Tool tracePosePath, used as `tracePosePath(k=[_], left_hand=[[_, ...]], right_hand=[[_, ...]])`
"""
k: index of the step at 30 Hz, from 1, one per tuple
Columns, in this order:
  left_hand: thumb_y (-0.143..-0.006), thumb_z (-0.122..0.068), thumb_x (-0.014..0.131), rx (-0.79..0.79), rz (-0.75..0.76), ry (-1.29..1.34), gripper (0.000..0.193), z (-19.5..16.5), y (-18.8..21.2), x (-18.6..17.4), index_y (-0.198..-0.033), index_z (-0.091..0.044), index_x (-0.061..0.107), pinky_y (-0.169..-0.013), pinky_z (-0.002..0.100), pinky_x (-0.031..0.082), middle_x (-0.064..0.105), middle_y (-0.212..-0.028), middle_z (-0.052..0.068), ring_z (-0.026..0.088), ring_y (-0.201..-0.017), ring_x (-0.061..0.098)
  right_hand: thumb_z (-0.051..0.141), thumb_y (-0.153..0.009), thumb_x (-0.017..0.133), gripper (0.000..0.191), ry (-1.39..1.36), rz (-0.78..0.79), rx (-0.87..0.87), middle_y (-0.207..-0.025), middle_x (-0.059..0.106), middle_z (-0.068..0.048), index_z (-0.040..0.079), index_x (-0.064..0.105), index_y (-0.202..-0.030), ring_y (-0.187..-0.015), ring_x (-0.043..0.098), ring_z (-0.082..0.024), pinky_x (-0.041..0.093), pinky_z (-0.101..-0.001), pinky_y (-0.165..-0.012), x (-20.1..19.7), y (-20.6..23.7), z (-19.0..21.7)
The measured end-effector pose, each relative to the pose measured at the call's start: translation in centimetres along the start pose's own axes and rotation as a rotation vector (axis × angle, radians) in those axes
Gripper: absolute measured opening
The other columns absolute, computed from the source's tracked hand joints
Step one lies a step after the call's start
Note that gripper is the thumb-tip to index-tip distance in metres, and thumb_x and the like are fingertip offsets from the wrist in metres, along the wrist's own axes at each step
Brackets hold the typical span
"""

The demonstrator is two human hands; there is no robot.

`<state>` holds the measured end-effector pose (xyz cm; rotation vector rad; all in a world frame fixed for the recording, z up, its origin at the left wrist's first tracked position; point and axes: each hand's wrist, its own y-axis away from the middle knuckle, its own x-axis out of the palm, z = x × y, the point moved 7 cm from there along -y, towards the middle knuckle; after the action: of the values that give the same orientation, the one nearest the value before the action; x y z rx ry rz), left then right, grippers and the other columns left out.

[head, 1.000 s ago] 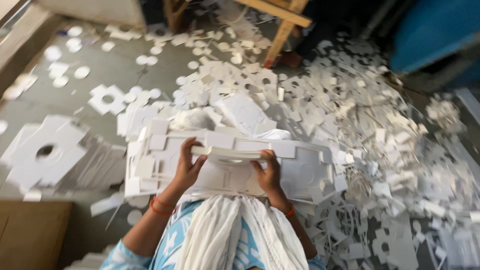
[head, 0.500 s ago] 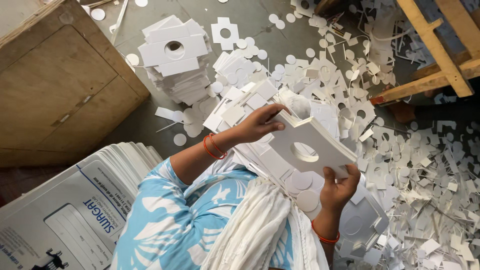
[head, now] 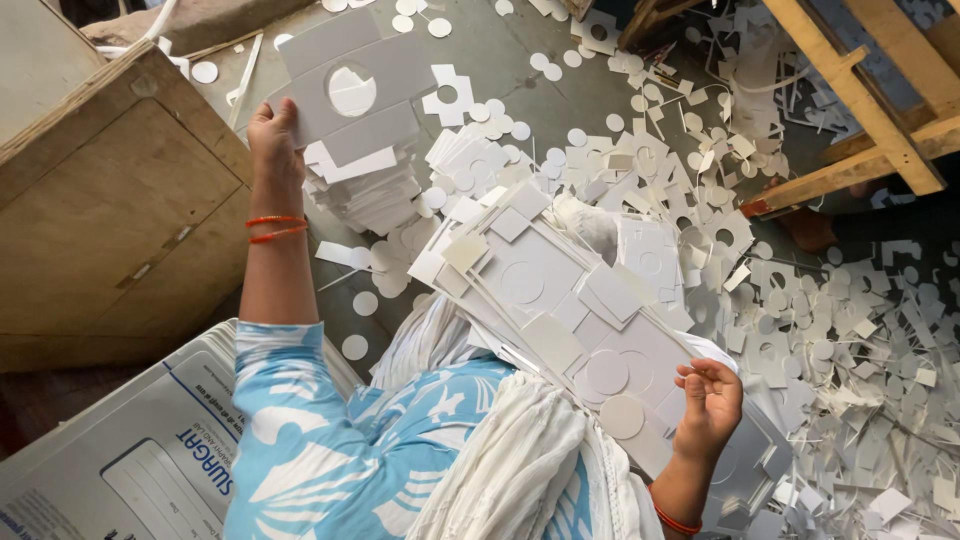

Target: The person sits on the floor and sorts white paper cutouts with circular holes. They pick up pieces from a large pile, separate them, and stack them into neat piles on the floor.

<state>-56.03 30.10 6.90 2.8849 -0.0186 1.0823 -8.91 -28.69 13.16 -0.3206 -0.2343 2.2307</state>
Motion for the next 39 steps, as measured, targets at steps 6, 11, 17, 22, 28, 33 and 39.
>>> tracePosePath(k=[6, 11, 17, 22, 28, 33, 39], left_hand=[[-0.087, -0.027, 0.080, 0.187, -0.495, -1.380, 0.050, -1.0, 1.4, -2.2, -0.117, 0.010, 0.063, -0.092, 0.048, 0.056, 0.071, -0.112, 0.021, 0.038, -0.110, 0.070], [-0.071, -0.042, 0.085, 0.984, -0.371, -1.957, 0.088, -0.5, 4.6, 4.5, -0.140, 0.001, 0.051, -0.110, 0.047, 0.031, 0.061, -0.141, 0.025, 0.040, -0.133, 0.049], [-0.051, -0.058, 0.096, 0.350, 0.530, -2.058, 0.132, 5.2, 3.0, 5.0, -0.154, -0.001, 0.036, -0.116, 0.052, 0.021, 0.059, -0.134, 0.020, 0.036, -0.134, 0.046], [-0.058, -0.057, 0.091, 0.227, 0.595, -2.113, 0.133, 6.4, 2.0, 4.6, -0.165, -0.009, 0.029, -0.118, 0.049, 0.026, 0.069, -0.123, 0.014, 0.030, -0.128, 0.056], [-0.067, -0.073, 0.083, 0.046, 0.431, -2.128, 0.135, 7.3, -0.9, 5.7, -0.165, -0.008, 0.017, -0.115, 0.058, 0.021, 0.071, -0.116, 0.018, 0.039, -0.124, 0.055], [-0.055, -0.074, 0.089, 0.007, 0.474, -2.199, 0.150, 9.4, -0.8, 7.5, -0.160, -0.006, 0.006, -0.115, 0.060, 0.013, 0.067, -0.113, 0.021, 0.041, -0.116, 0.056], [-0.060, -0.033, 0.086, 0.070, 0.560, -2.264, 0.138, 10.1, -0.1, 8.2, -0.172, -0.013, 0.009, -0.102, 0.046, 0.044, 0.075, -0.095, 0.016, 0.036, -0.086, 0.071]], right_hand=[[0.015, -0.104, 0.071, 0.031, 0.160, 0.006, 0.007, -0.115, 0.065, -0.008, -0.002, 0.058, -0.127, -0.101, 0.063, -0.014, 0.052, -0.0277, -0.093, -1.1, 0.8, -1.6], [0.018, -0.100, 0.073, 0.033, 0.437, 0.006, 0.010, -0.120, 0.067, -0.008, 0.000, 0.061, -0.125, -0.103, 0.065, -0.016, 0.052, -0.0290, -0.091, -1.5, 0.8, -1.0], [0.019, -0.097, 0.074, 0.034, 0.531, 0.081, 0.031, -0.119, 0.068, -0.010, 0.001, 0.063, -0.123, -0.103, 0.066, -0.019, 0.054, -0.0331, -0.090, 0.0, 0.8, -0.2], [0.022, -0.093, 0.075, 0.038, 0.615, 0.195, 0.030, -0.118, 0.068, -0.012, 0.001, 0.065, -0.123, -0.104, 0.068, -0.022, 0.056, -0.0353, -0.090, 2.3, 0.6, 0.7], [0.024, -0.090, 0.076, 0.040, 0.692, 0.272, 0.057, -0.114, 0.070, -0.012, 0.002, 0.066, -0.123, -0.104, 0.068, -0.024, 0.055, -0.0363, -0.091, 3.3, 0.8, 1.1], [0.024, -0.090, 0.076, 0.040, 0.719, 0.284, 0.073, -0.114, 0.070, -0.013, 0.002, 0.067, -0.122, -0.104, 0.068, -0.025, 0.055, -0.0362, -0.090, 3.3, 1.3, 0.6], [0.025, -0.090, 0.077, 0.040, 0.733, 0.291, 0.041, -0.114, 0.070, -0.013, 0.003, 0.067, -0.122, -0.104, 0.068, -0.026, 0.055, -0.0368, -0.090, 3.5, 1.3, 0.9]])
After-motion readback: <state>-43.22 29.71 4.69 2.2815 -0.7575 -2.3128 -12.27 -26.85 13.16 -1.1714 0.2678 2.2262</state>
